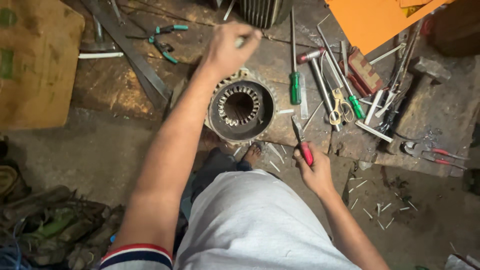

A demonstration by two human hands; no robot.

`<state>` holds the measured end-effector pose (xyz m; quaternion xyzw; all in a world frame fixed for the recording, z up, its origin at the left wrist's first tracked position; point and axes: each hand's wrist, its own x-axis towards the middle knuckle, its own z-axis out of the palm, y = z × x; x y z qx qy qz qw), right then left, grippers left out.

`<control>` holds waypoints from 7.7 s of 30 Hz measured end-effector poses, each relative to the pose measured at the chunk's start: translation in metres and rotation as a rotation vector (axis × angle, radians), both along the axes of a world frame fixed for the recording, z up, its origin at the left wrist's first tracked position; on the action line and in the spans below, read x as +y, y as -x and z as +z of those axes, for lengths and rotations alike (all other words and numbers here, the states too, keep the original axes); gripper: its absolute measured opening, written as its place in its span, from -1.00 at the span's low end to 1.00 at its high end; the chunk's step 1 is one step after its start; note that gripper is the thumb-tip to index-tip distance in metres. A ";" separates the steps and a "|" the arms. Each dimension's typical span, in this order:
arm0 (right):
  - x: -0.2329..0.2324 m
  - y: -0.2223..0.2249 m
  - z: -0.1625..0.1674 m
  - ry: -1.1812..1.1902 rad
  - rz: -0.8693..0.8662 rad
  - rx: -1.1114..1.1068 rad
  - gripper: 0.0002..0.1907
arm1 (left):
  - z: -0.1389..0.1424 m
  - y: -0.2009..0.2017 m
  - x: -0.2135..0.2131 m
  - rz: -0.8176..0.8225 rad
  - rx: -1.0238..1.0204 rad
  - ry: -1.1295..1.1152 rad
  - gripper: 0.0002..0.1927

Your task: The person works at a cluttered workbench on an electric motor stator, using pliers to pull metal rods and winding remnants out of the stator slots one at a time and dropping them on the floor. Near the end they pick up a hammer and strike the stator housing to loosen remaining parts.

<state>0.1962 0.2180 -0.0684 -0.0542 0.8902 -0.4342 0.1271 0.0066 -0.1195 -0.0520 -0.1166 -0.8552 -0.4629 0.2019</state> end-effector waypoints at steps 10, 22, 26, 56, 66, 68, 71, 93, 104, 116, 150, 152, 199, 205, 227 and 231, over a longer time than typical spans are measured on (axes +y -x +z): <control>0.020 -0.020 -0.008 -0.059 0.037 0.127 -0.76 | -0.068 -0.017 -0.118 0.538 -0.191 -0.758 -0.53; 0.014 0.001 -0.017 0.066 -0.113 -0.142 -0.64 | -0.061 -0.063 -0.067 1.350 -0.205 -0.525 -0.52; 0.010 0.005 0.005 0.034 -0.009 -0.021 -0.56 | -0.066 -0.090 -0.076 1.045 -0.167 -0.638 -0.46; -0.145 0.086 0.238 -1.300 0.927 0.611 -0.68 | 0.034 -0.074 -0.041 0.115 -0.347 -0.137 -0.68; -0.159 0.060 0.227 -1.311 0.826 0.430 -0.65 | 0.025 -0.074 -0.030 0.125 -0.227 -0.056 -0.65; -0.162 0.054 0.227 -1.367 0.824 0.398 -0.58 | 0.024 -0.073 -0.029 0.125 -0.218 -0.049 -0.67; -0.173 0.048 0.228 -1.420 0.831 0.395 -0.67 | 0.024 -0.073 -0.028 0.117 -0.226 -0.068 -0.67; -0.131 0.069 0.191 -0.670 -0.018 -0.743 -0.61 | 0.019 -0.072 -0.022 0.130 -0.197 -0.086 -0.70; -0.118 0.058 0.229 -1.174 0.555 0.379 -0.72 | 0.014 -0.072 -0.023 0.127 -0.142 -0.049 -0.69; -0.179 0.073 0.237 -1.732 1.017 0.608 -0.67 | 0.016 -0.072 -0.021 0.120 -0.150 -0.113 -0.71; -0.199 0.117 0.242 -1.833 1.178 -0.279 -0.29 | 0.023 -0.072 -0.008 0.192 -0.172 -0.083 -0.69; -0.201 0.121 0.246 -1.839 1.138 -0.370 -0.37 | 0.024 -0.073 -0.008 0.210 -0.175 -0.062 -0.69; -0.162 0.102 0.228 -1.836 1.199 0.875 -0.52 | 0.026 -0.073 -0.013 0.182 -0.158 -0.046 -0.71; -0.174 0.093 0.230 -1.925 1.225 0.749 -0.46 | 0.027 -0.075 -0.012 0.196 -0.143 -0.036 -0.71; -0.139 0.132 0.224 -1.632 1.121 0.199 -0.35 | 0.026 -0.076 -0.013 0.188 -0.145 -0.026 -0.72; -0.128 0.126 0.216 -1.403 1.042 0.409 -0.38 | 0.026 -0.074 -0.014 0.182 -0.167 -0.019 -0.71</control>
